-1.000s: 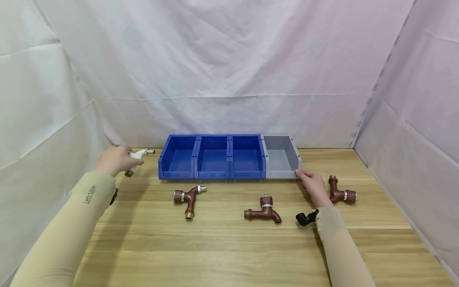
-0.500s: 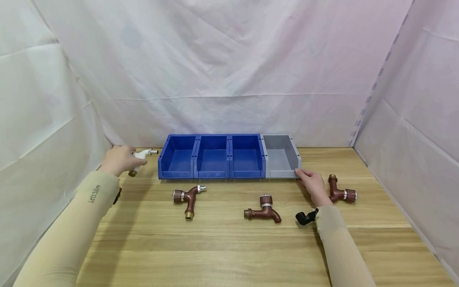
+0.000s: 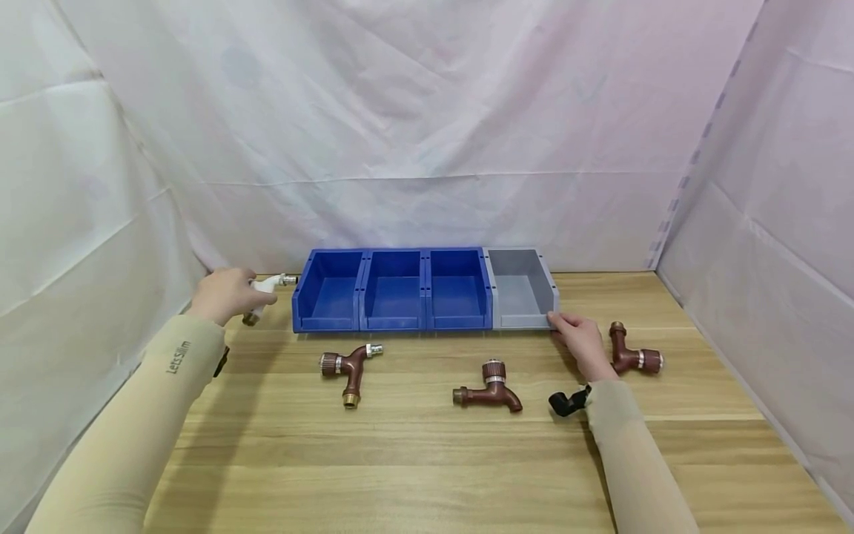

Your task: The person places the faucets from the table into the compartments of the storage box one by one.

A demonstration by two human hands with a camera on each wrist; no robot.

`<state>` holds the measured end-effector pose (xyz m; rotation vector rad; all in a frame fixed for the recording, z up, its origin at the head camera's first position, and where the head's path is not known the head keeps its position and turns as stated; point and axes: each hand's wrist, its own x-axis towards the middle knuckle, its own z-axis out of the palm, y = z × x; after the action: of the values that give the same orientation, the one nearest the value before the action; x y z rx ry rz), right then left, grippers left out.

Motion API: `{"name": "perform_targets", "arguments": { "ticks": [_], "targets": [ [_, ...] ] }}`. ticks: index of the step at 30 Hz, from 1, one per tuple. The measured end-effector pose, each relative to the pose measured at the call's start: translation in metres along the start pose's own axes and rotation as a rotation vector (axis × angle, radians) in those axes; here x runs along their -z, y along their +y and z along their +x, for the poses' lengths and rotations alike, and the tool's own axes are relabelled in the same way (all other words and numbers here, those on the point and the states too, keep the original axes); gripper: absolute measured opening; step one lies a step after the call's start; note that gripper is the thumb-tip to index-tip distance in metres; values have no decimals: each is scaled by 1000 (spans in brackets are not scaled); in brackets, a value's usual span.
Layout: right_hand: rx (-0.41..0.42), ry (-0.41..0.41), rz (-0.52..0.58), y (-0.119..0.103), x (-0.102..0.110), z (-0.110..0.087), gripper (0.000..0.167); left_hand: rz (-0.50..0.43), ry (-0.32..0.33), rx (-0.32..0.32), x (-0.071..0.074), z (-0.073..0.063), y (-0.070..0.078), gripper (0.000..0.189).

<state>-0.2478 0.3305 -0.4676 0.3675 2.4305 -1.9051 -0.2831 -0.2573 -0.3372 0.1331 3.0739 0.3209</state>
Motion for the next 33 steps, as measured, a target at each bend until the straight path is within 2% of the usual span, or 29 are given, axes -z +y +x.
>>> {"name": "perform_targets", "arguments": {
  "ticks": [15,28,33],
  "targets": [
    [-6,-1,-1,-2,0,0,71,-37,-3,2,0,1,6,72],
    [-8,6,-6,-1,0,-1,70,-42,10,-10,0,7,14,58],
    [-6,2,4,-2,0,-2,70,-30,14,-24,0,10,16,66]
  ]
}}
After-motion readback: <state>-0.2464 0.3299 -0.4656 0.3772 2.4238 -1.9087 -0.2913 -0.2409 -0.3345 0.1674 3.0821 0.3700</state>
